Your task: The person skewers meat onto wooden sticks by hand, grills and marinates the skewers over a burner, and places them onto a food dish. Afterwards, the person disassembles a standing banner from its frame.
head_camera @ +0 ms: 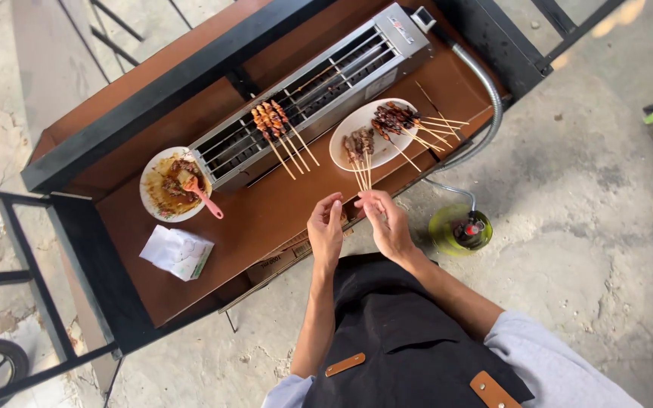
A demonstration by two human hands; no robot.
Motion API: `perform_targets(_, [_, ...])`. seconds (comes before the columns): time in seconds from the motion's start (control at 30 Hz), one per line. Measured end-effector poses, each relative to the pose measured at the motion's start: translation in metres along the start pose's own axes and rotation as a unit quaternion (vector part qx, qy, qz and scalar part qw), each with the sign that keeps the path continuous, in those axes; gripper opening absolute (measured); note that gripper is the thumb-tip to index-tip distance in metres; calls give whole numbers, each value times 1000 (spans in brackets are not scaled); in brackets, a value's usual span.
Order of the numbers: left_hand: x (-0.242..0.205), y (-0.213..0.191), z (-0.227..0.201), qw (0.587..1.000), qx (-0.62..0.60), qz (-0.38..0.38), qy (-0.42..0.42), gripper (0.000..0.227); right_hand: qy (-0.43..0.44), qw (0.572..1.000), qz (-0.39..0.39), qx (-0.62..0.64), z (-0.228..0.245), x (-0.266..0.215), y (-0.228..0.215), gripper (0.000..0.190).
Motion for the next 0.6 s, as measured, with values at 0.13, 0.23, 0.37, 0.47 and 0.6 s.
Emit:
perform_targets(0.13, [9,19,4,999,39,16,-25,31,-26,999,-29,-8,-1,11,-26,30])
perform_targets(0.23, [16,27,11,998,53,16,-22,32,-22,999,-35,-18,-6,20,-41,30])
perform_targets(0.37, [27,40,23,998,38,34,-26,35,-21,998,-42,-46,-8,34,-56,29])
perform_targets(0.47, [38,49,35,997,40,46,-37,37,3,994,-34,-102,-14,48,-59,31])
perform_targets(0.6, [42,55,46,996,65,49,-44,39,20,987,12,-159,-22,60,-48,30])
Point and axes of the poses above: each hand's wrist, its own x-axis towards the middle knuckle, its own y-axis out of the palm, z = x × y, the point moved 8 cm from there along x, towards the middle knuckle, and after that the axes turned 3 degrees about z, right-handed, at the moved point
